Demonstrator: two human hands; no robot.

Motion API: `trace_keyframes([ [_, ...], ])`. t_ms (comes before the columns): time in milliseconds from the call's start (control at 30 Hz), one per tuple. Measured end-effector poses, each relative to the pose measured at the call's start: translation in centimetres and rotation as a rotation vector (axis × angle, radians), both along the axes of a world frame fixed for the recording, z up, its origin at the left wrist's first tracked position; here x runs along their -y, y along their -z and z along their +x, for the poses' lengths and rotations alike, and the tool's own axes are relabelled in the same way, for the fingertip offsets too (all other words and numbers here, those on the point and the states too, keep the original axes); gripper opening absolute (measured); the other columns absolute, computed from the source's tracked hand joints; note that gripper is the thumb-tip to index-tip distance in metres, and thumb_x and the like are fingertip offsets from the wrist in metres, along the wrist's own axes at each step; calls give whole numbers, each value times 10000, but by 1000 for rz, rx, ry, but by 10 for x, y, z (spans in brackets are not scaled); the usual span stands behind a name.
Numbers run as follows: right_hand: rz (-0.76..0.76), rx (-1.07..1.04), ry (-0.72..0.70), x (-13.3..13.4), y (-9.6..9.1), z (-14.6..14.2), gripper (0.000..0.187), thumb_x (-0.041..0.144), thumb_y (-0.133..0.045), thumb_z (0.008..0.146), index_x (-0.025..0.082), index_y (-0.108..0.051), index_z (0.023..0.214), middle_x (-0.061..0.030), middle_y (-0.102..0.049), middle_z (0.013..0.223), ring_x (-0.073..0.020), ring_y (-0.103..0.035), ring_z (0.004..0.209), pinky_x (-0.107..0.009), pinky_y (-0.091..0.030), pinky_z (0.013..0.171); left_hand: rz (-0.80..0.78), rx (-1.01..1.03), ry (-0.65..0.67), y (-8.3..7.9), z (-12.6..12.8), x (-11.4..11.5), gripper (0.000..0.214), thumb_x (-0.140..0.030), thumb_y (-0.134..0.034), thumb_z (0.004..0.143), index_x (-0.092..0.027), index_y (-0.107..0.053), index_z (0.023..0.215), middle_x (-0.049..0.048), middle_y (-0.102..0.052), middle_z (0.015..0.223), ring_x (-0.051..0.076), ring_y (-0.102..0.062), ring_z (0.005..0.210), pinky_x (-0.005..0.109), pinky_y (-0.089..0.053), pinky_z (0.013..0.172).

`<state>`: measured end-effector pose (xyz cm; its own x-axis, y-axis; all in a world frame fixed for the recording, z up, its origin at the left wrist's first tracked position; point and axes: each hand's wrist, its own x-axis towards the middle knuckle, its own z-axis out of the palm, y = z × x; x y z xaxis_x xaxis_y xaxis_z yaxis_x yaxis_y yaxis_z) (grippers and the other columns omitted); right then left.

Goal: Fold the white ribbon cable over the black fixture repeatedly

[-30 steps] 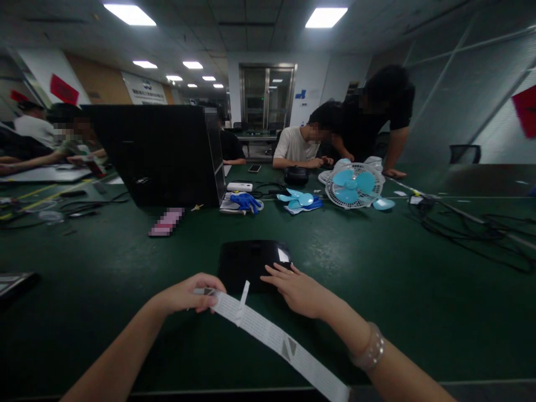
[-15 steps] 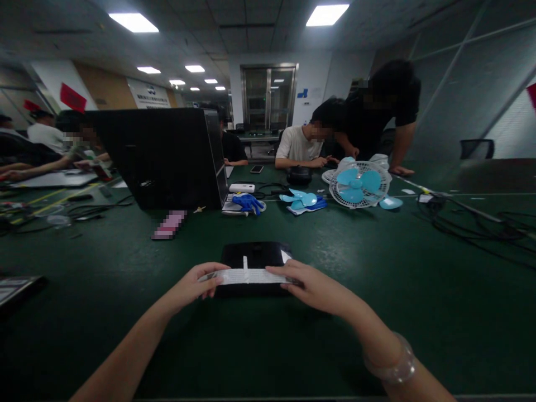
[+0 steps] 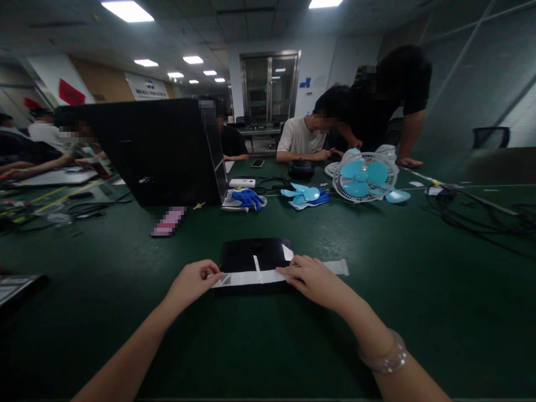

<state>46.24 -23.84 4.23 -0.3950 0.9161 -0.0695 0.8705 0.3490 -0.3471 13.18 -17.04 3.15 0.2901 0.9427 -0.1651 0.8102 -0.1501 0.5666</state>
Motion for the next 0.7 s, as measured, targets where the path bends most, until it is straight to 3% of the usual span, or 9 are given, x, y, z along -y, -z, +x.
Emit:
trace_keyframes([
  [200, 1, 6, 1, 2, 4, -2, 434, 436, -452, 946, 382, -547, 1366, -73, -501, 1313, -277, -498, 1173, -488, -409, 989, 19, -9, 4, -2, 0, 2, 289, -487, -584, 836, -247, -696, 951, 42, -686, 901, 224, -620, 800, 281, -426, 611],
  [433, 74, 9, 0, 7, -12, -24, 511, 480, -408, 963, 327, -457, 1448, -90, -550, 1296, -296, -510, 1171, -518, -410, 991, 70, 75, 5, -2, 0, 4, 412, -572, -602, 807, -234, -684, 1029, 59, -689, 980, 245, -624, 882, 308, -454, 690],
  [600, 203, 107, -80, 8, -16, -49, 452, 419, -409, 973, 332, -511, 1405, -97, -564, 1278, -303, -519, 1170, -538, -418, 981, 100, 58, 57, -7, 0, 7, 508, -625, -399, 906, -219, -694, 987, 71, -700, 973, 247, -628, 882, 316, -444, 697],
  [700, 249, 129, -112, 7, -10, -57, 465, 420, -444, 965, 320, -498, 1416, -106, -500, 1387, -321, -435, 1288, -560, -355, 1055, 99, 53, 75, -8, -2, 7, 510, -565, -321, 954, -209, -687, 959, 71, -703, 932, 227, -633, 831, 300, -428, 668],
])
